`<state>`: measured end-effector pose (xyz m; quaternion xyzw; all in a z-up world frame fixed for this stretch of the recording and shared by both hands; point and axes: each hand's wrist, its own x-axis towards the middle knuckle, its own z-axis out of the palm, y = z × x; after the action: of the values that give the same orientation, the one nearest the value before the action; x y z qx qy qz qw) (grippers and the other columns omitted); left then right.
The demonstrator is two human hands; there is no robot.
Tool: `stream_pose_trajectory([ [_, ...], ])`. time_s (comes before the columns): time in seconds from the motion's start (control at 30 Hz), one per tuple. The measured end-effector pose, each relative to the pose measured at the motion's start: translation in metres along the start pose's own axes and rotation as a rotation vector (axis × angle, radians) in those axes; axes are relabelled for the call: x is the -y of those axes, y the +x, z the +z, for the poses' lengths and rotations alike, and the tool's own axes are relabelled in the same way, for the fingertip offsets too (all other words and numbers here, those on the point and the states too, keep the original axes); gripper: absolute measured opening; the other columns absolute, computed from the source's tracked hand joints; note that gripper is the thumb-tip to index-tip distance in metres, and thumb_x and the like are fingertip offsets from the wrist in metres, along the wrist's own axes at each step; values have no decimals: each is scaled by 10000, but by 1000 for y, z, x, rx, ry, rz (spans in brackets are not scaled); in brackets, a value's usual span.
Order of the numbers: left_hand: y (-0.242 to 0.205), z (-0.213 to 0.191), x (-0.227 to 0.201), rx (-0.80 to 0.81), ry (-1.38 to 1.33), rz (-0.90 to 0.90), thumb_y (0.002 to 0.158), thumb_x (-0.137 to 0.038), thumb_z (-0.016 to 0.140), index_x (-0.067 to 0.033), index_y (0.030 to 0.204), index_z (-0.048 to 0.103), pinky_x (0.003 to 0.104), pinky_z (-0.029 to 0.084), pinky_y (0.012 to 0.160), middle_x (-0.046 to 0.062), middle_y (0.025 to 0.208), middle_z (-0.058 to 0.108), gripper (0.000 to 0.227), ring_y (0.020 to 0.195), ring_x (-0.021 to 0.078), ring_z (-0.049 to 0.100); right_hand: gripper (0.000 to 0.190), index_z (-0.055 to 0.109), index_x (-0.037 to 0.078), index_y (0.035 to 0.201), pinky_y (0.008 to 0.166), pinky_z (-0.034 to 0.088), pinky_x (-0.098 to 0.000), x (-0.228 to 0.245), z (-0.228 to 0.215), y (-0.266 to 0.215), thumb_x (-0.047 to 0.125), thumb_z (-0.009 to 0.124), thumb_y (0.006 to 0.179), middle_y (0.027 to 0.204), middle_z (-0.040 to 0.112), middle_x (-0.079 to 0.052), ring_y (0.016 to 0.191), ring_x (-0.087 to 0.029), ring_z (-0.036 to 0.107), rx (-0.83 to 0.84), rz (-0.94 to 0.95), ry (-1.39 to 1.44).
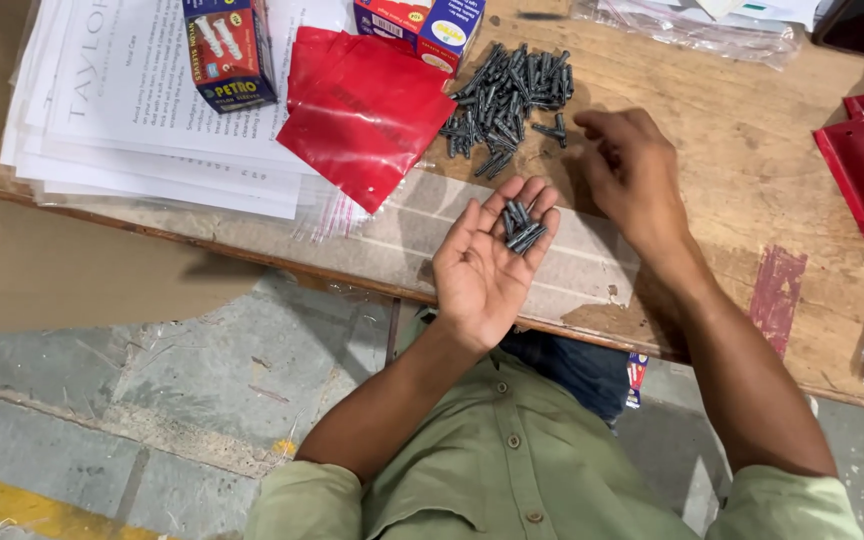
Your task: Pack sets of wall plugs into small red plastic bags at a workshop bench.
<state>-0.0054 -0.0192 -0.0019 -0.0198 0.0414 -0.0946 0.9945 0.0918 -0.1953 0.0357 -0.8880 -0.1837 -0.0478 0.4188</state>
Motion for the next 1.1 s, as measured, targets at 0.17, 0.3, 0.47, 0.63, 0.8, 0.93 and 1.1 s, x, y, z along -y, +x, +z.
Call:
stream_pose_trajectory([
  [0.17,-9,0,-10,-7,-21,15,1152,-310,425,62,1434,491,483,386,1251,209,1454,552,472,1418,337,500,296,732,-20,1215,772,583,-416,13,10,18,99,774,947,1120,652,-224,910,-352,687,36,-234,-366],
  [0.3,-20,0,-24,-23,-8,53,1143,-313,430,65,1432,489,487,384,1246,210,1448,555,480,1408,336,507,176,711,-52,1149,708,585,-441,5,9,5,79,700,1032,1076,661,-256,862,-381,683,97,-156,-530],
  [0.47,-31,5,-37,-58,-8,105,1128,-318,427,63,1413,493,494,388,1239,204,1440,557,480,1394,339,517,114,676,-26,1078,774,580,-480,25,-6,-11,62,680,1004,1050,662,-234,894,-397,672,99,-235,-474],
  [0.63,-27,-1,-37,-64,-5,108,1131,-320,427,66,1418,494,495,388,1235,204,1426,560,486,1379,336,524,157,678,-24,1083,814,552,-477,34,-8,-8,30,691,936,1021,658,-226,947,-409,657,153,-331,-293],
  [0.8,-26,0,-36,-34,8,100,1136,-318,422,67,1425,491,490,390,1238,205,1428,562,487,1383,334,526,114,677,-39,1048,750,557,-444,13,-15,-14,25,709,959,963,662,-207,853,-355,662,208,-213,-439],
  [0.93,-27,-2,-35,-19,17,104,1138,-320,420,64,1427,492,492,386,1239,205,1430,561,486,1381,332,526,135,662,-19,1130,733,545,-324,24,-17,-19,45,663,1012,954,689,-88,845,-211,640,113,230,213],
  [1.1,-26,-2,-34,-10,16,85,1137,-322,420,65,1423,498,492,376,1247,200,1436,555,487,1382,331,521,107,681,-16,1134,856,527,-332,-24,-38,-34,19,715,1038,1038,648,-123,945,-220,599,-159,399,1339],
])
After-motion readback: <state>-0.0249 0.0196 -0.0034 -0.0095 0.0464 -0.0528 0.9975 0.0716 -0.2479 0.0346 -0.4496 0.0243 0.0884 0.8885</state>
